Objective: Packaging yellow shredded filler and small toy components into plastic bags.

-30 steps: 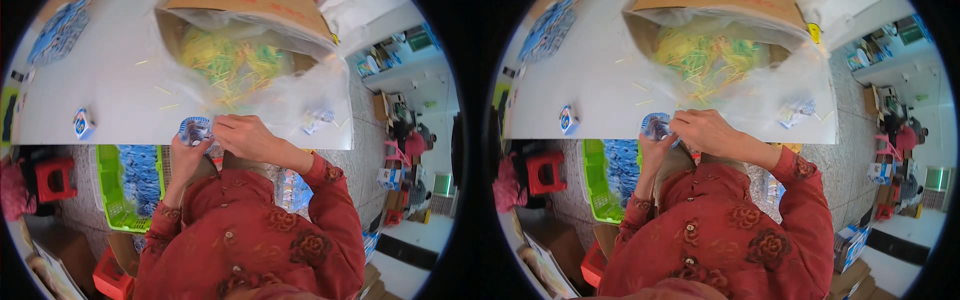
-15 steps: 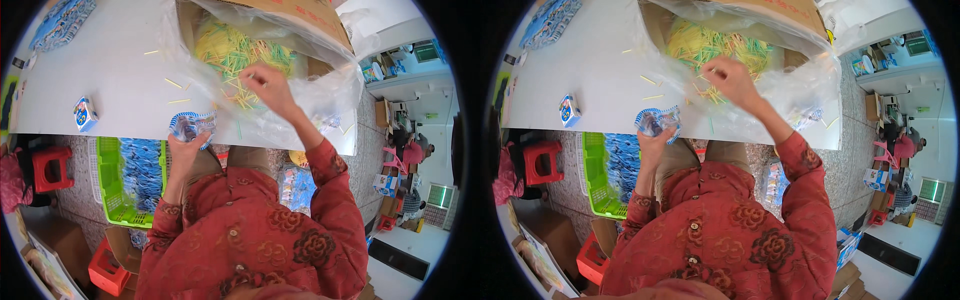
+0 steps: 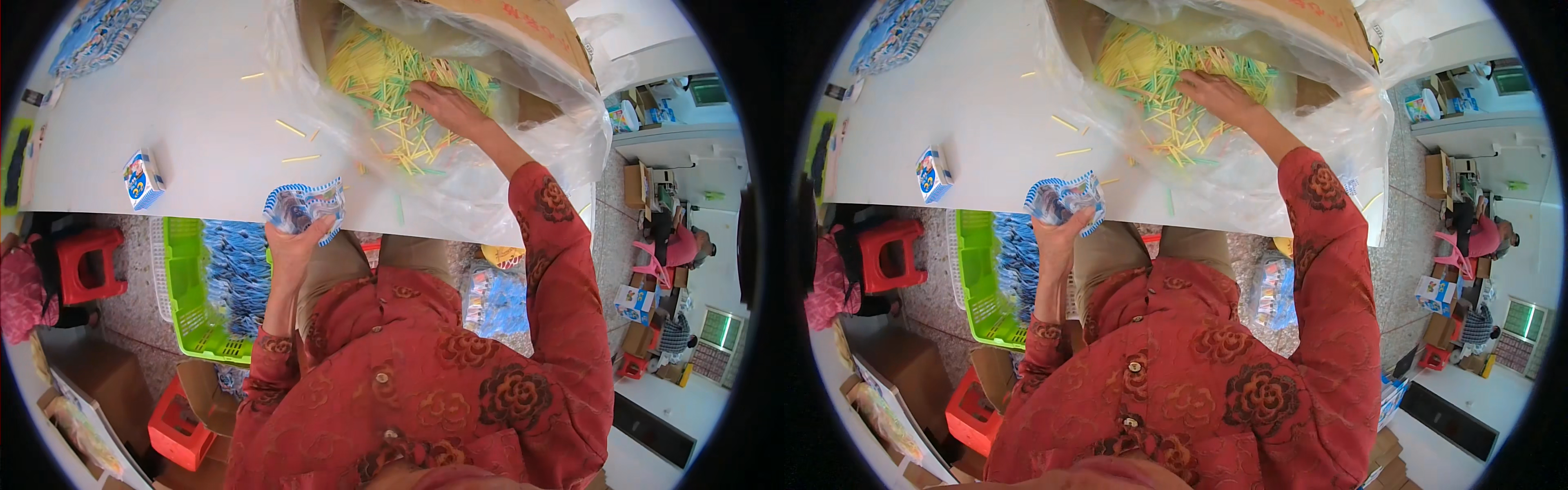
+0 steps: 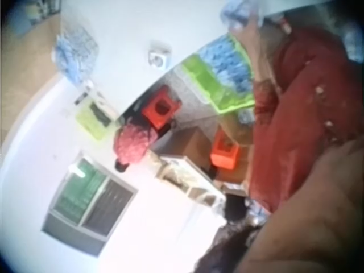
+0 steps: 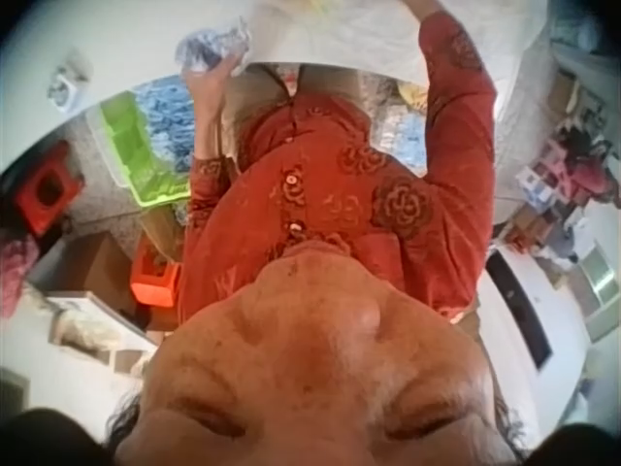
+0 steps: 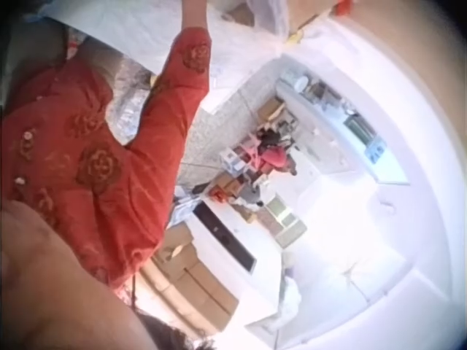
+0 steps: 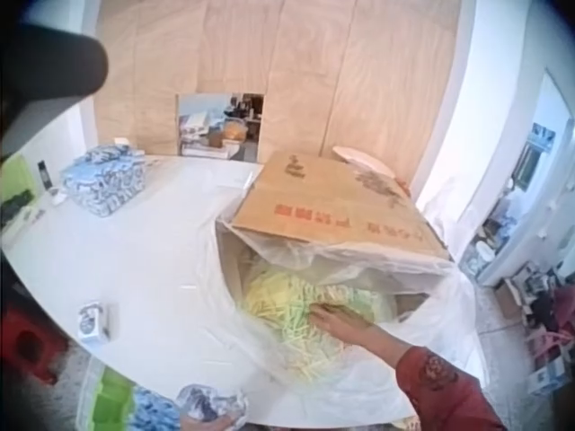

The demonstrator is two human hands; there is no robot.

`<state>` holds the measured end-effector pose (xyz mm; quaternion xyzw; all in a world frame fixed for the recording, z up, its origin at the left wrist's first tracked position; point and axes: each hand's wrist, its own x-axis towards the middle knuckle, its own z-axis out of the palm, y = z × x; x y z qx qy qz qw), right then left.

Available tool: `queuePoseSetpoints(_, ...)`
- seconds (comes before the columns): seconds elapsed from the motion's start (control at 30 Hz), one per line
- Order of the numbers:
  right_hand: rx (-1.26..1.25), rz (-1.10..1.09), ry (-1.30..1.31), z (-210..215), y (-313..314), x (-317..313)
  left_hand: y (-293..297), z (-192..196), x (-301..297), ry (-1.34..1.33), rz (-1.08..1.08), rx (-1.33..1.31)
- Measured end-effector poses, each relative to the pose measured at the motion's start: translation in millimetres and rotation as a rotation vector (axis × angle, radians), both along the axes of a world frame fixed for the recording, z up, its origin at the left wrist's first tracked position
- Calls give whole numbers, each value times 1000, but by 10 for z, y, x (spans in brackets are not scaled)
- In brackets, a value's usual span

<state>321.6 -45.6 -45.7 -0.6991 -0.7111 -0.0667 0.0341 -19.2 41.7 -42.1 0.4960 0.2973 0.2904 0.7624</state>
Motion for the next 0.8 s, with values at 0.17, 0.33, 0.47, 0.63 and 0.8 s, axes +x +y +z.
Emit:
queuePoseSetpoints(0.17,-159,164,-94,-8,117,29,-18,18,47,-10,0,-7)
queuePoseSetpoints(0.33,-137,231,-140,-83,182,32,-25,12,62,11,-32,-34)
queuePoseSetpoints(0.47,-133,218,-211,-123,212,-51,-8,-20,32,20,-48,-36)
queuePoseSetpoints(0.63,-79,230,-260,-181,178,1,6,-14,19,8,-51,-29)
queuePoseSetpoints(0.8,-49,230,-248,-168,185,-20,-16,63,47,-36,-5,-9)
